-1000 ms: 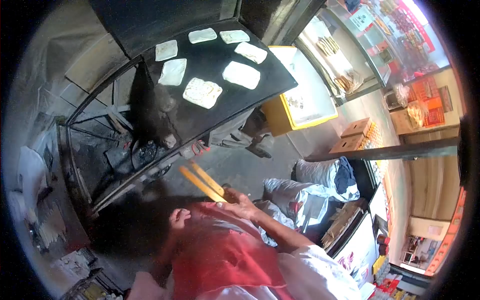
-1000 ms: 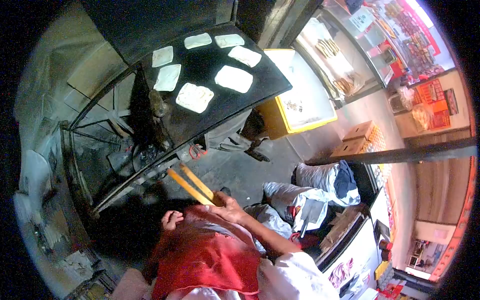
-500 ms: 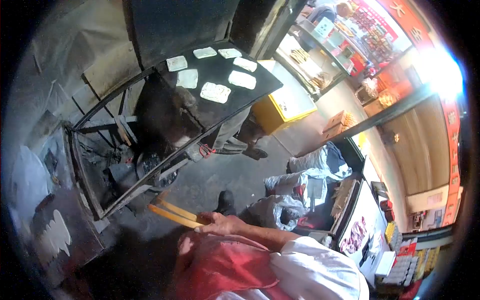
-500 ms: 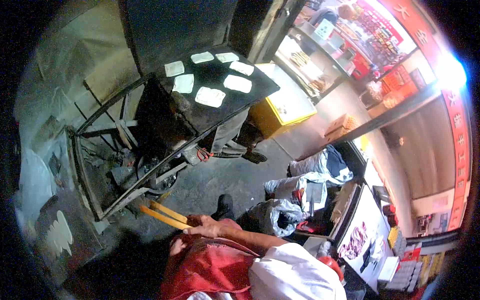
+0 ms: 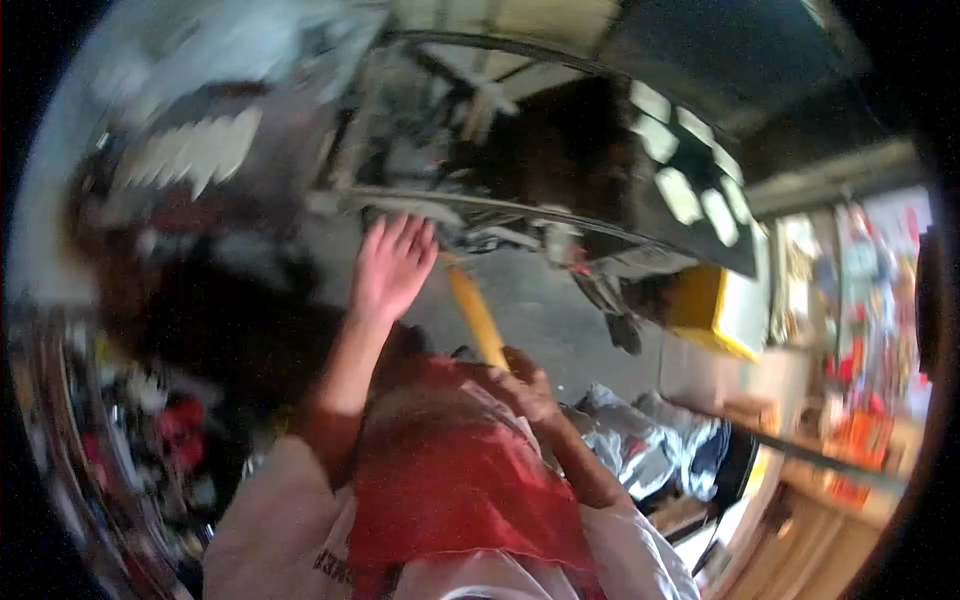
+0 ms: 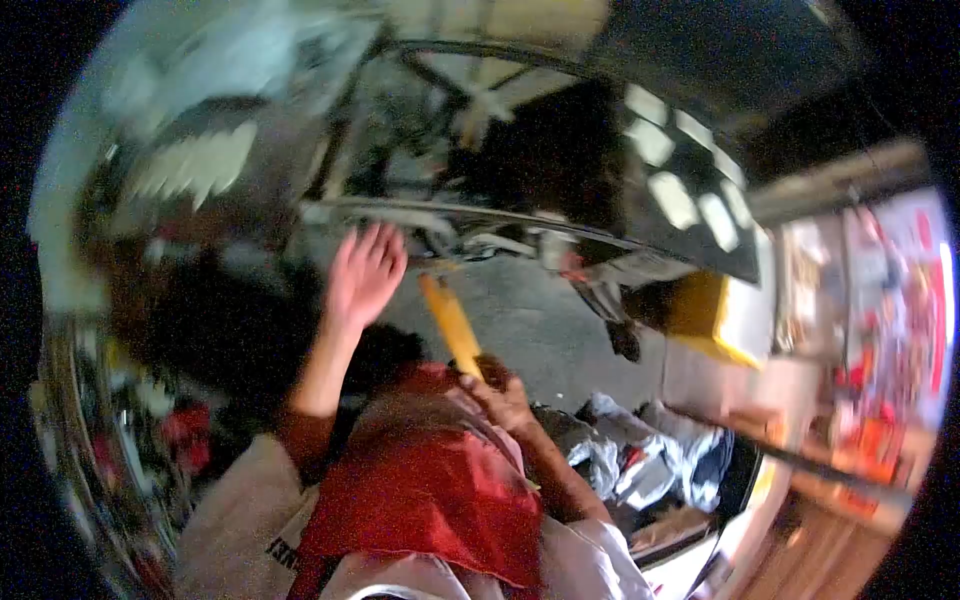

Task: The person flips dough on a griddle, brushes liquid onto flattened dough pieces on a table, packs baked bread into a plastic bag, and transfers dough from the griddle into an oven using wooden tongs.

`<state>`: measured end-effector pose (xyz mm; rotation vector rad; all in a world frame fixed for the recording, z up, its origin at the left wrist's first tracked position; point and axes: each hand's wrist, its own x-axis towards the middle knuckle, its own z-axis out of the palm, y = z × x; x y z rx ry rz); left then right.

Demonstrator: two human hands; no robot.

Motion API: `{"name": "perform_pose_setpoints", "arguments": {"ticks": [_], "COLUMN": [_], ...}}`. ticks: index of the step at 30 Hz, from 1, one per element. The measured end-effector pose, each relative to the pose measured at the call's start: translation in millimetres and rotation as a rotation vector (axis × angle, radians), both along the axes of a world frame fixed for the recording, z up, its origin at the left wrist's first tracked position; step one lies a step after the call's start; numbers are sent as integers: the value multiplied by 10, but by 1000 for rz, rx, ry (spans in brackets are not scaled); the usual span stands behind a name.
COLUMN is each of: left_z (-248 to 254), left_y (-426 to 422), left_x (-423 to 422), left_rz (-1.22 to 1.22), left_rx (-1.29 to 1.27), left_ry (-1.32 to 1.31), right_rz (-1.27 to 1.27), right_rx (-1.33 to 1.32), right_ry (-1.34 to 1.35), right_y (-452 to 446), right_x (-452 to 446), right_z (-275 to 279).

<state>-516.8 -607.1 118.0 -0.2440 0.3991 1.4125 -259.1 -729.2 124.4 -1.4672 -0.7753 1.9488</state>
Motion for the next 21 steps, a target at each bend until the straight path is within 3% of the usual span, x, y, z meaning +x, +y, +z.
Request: {"name": "perform_pose_setpoints", "arguments": {"ticks": [1, 4, 6, 9, 10, 13, 14, 15, 17, 18, 19, 20, 21], "left_z": [146, 619, 825, 658, 511, -248, -768, -1996, -2094, -2966, -3047, -2967, -2910], "left_y": [188, 521, 492, 350, 241, -331, -583, -1004, -2037, -2972, -3525, -3951, -4192], "left_x": [-147, -468, -655, -1022, -1159, -1657, -2041, -2293, -2808, -3124, -3378, -3583, -3778], "left_rz": [61, 201, 190, 111, 68, -108, -408, -151, -499, -514, -523, -414, -148], "left_rx": [157, 252, 471, 397, 259, -1, -14, 62, -325, -109, -285, -502, -636], "left_ry": [-109, -119, -196, 46, 325, 1005, 1482, 1376, 1450, 1918, 1771, 1455, 1062], "right_rz": [161, 219, 332, 353, 398, 387, 390, 399, 412, 421, 431, 389, 382], "right_rx": [104, 55, 115, 148, 150, 180, 230, 238, 61, 91, 95, 3, 88], "right_ry": [-186, -182, -165, -142, -187, -101, -17, -12, -171, -95, -92, -30, -13], "right_y": [2, 32, -32, -21, 2, 90, 98, 130, 191, 222, 303, 436, 478], "right_x": [35, -127, -265, -670, -760, -1259, -1428, -1676, -2151, -2434, -2521, -2542, -2842], "right_z": [-232, -358, -383, -297, -423, -613, -703, -743, -741, -610, -869, -1393, -1218]}}
